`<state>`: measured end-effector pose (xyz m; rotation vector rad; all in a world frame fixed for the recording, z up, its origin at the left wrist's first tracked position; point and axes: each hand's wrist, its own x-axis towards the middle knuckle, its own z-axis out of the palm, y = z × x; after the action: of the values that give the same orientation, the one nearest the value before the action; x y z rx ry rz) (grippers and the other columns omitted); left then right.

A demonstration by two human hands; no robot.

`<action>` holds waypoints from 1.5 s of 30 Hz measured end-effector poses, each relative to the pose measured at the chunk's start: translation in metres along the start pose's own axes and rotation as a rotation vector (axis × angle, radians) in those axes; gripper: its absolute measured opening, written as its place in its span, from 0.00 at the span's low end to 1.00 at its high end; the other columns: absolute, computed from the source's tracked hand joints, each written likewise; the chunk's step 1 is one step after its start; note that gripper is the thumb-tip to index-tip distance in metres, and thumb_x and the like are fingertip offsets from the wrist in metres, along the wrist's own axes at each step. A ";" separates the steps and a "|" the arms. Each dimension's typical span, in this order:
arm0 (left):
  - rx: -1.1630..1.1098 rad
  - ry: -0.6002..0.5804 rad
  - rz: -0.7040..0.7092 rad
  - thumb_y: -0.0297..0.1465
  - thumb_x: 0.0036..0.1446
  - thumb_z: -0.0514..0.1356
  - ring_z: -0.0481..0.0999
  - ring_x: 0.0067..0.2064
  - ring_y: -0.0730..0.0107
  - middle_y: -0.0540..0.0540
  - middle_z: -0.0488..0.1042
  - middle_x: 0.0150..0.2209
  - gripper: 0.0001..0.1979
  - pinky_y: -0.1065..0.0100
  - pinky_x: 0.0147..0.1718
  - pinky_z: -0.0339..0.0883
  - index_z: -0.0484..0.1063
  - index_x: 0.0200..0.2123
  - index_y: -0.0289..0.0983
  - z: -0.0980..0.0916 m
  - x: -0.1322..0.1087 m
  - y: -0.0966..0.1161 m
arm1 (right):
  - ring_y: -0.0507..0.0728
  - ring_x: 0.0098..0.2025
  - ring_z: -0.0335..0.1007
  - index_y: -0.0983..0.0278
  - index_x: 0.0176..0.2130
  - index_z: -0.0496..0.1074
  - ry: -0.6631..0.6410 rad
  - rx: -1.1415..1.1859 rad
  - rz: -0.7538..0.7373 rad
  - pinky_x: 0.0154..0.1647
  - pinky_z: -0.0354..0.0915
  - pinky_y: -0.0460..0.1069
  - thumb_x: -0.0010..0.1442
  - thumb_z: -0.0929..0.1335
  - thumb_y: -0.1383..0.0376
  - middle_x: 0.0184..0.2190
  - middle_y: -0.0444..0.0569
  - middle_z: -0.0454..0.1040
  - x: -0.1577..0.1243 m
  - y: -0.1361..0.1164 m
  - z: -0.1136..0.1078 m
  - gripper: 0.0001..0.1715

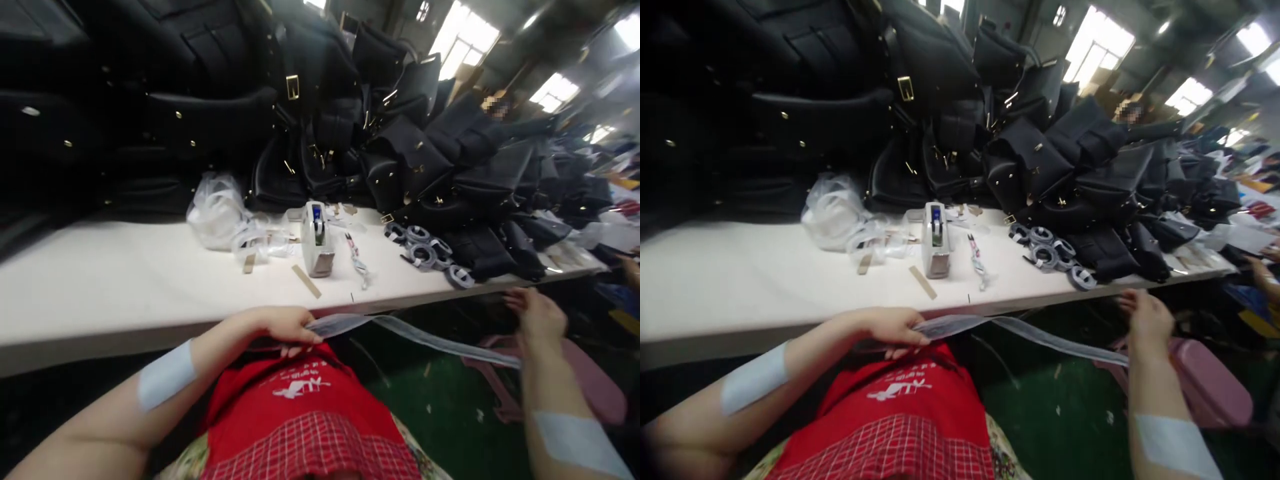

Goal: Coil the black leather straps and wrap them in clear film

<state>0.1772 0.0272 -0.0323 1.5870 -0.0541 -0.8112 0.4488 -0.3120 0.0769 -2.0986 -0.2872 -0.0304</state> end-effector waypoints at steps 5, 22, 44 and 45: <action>-0.010 0.022 0.108 0.42 0.56 0.60 0.69 0.15 0.71 0.50 0.72 0.15 0.18 0.71 0.18 0.62 0.72 0.19 0.38 0.026 0.051 0.026 | 0.63 0.50 0.71 0.62 0.48 0.76 -0.913 0.061 -0.169 0.51 0.65 0.56 0.57 0.69 0.49 0.47 0.54 0.77 -0.108 0.022 0.135 0.26; -0.171 -0.060 0.006 0.49 0.58 0.58 0.63 0.15 0.75 0.53 0.67 0.16 0.21 0.74 0.17 0.58 0.75 0.27 0.37 0.015 -0.003 -0.018 | 0.52 0.22 0.68 0.66 0.36 0.75 -1.517 -0.064 0.019 0.25 0.65 0.46 0.61 0.65 0.47 0.22 0.45 0.74 -0.101 0.030 0.177 0.25; -0.237 -0.152 -0.046 0.49 0.58 0.59 0.64 0.15 0.74 0.49 0.70 0.15 0.21 0.73 0.14 0.56 0.77 0.28 0.36 0.020 -0.019 -0.023 | 0.52 0.25 0.67 0.67 0.35 0.76 -1.477 -0.062 -0.154 0.27 0.63 0.46 0.59 0.68 0.48 0.24 0.45 0.74 -0.103 0.023 0.168 0.23; -0.280 -0.182 -0.053 0.48 0.58 0.59 0.62 0.14 0.74 0.50 0.68 0.13 0.22 0.73 0.14 0.56 0.76 0.26 0.35 0.019 -0.023 -0.024 | 0.53 0.28 0.68 0.66 0.36 0.76 -1.465 -0.072 -0.214 0.30 0.63 0.47 0.56 0.70 0.50 0.26 0.46 0.75 -0.102 0.022 0.166 0.22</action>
<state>0.1405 0.0267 -0.0421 1.2541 -0.0279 -0.9594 0.3389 -0.2014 -0.0420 -1.7674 -1.3537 1.4018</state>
